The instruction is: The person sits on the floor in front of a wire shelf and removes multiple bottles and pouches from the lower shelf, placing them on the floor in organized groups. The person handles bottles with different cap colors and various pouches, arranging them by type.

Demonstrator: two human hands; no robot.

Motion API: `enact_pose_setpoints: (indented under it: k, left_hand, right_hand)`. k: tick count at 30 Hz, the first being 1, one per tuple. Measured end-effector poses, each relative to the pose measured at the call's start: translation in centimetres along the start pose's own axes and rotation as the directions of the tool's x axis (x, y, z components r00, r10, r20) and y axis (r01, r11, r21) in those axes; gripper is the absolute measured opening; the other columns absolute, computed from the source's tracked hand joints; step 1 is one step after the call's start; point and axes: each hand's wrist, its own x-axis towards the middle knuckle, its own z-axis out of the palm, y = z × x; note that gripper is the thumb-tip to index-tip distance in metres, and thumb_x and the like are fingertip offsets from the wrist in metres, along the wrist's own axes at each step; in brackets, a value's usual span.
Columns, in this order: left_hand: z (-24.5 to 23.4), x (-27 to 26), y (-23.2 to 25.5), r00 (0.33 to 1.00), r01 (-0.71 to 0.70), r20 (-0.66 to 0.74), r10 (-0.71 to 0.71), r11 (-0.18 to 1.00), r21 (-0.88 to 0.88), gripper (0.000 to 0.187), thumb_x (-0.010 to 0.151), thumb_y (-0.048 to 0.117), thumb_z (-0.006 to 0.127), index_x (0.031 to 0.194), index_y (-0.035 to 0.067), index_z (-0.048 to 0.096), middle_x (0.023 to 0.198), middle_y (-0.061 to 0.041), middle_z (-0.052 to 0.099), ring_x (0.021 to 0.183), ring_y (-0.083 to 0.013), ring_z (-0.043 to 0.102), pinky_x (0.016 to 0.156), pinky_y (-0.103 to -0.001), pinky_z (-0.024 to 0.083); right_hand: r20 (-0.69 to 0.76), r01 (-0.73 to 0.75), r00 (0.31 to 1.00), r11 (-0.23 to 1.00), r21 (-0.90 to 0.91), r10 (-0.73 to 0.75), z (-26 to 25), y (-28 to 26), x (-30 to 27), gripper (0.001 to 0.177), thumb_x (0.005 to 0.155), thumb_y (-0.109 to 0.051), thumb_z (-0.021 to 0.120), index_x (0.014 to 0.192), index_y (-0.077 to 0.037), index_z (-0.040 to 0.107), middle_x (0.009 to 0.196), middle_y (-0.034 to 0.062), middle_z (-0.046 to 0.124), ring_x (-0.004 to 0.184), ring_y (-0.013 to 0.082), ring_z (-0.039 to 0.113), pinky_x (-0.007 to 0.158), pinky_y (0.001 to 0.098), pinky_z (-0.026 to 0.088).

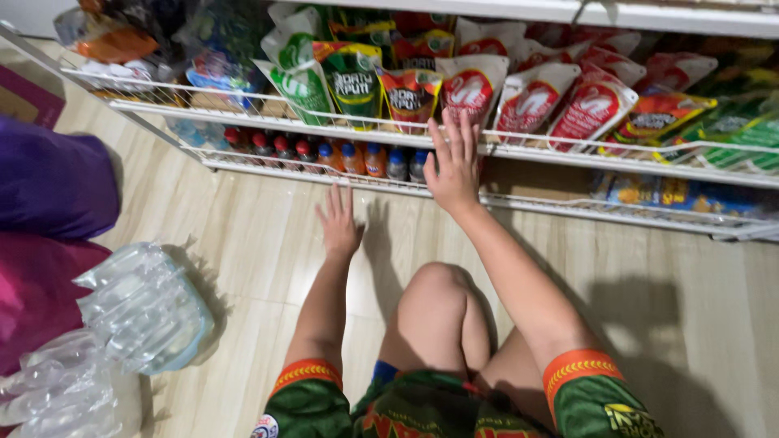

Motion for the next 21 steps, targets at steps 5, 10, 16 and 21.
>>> enact_pose_setpoints:
  k: [5,10,16,21]
  left_hand:
    - [6.3,-6.4,-4.1,0.878,0.419,0.317,-0.358,0.896,-0.149,0.149,0.055,0.056,0.095,0.164,0.028,-0.003,0.173,-0.012,-0.011,0.159,-0.0411,-0.01,0.121,-0.076,0.006]
    - [8.4,-11.9,-4.9,0.524,0.571,0.735,-0.431,0.818,0.072,0.171,0.048,0.064,0.098,0.161,0.03,-0.026,0.167,-0.013,-0.038,0.154,-0.0391,-0.033,0.113,-0.08,-0.003]
    - [8.6,-11.7,-5.6,0.569,0.581,0.71,-0.416,0.814,0.012,0.171,0.047,0.062,0.099,0.16,0.034,-0.026,0.166,-0.012,-0.038,0.153,-0.04,-0.033,0.114,-0.079,-0.003]
    - [7.8,-11.1,-5.2,0.494,0.609,0.759,-0.424,0.792,0.046,0.17,0.047,0.059,0.1,0.16,0.036,-0.025,0.167,-0.009,-0.04,0.153,-0.0396,-0.033,0.114,-0.08,-0.001]
  right_hand:
    - [0.011,0.056,0.998,0.995,0.082,-0.057,1.2,-1.8,1.6,0.059,0.098,-0.008,0.063,0.155,-0.011,0.049,0.166,0.0139,0.035,0.158,0.0421,0.024,0.13,0.0588,0.023]
    - [0.018,0.133,0.991,0.991,0.018,-0.133,1.7,-2.9,5.6,0.056,0.098,-0.006,0.064,0.152,-0.012,0.054,0.165,0.0147,0.037,0.157,0.0414,0.027,0.128,0.0603,0.025]
    - [-0.018,0.18,0.983,0.983,-0.023,-0.18,2.2,-4.2,11.2,0.049,0.1,-0.007,0.066,0.148,-0.01,0.059,0.157,0.0172,0.043,0.149,0.0407,0.037,0.125,0.0598,0.03]
    - [-0.003,0.235,0.972,0.968,-0.088,-0.237,2.6,-7.1,16.2,0.044,0.098,-0.013,0.07,0.141,-0.012,0.066,0.151,0.0156,0.054,0.142,0.0413,0.046,0.117,0.0514,0.039]
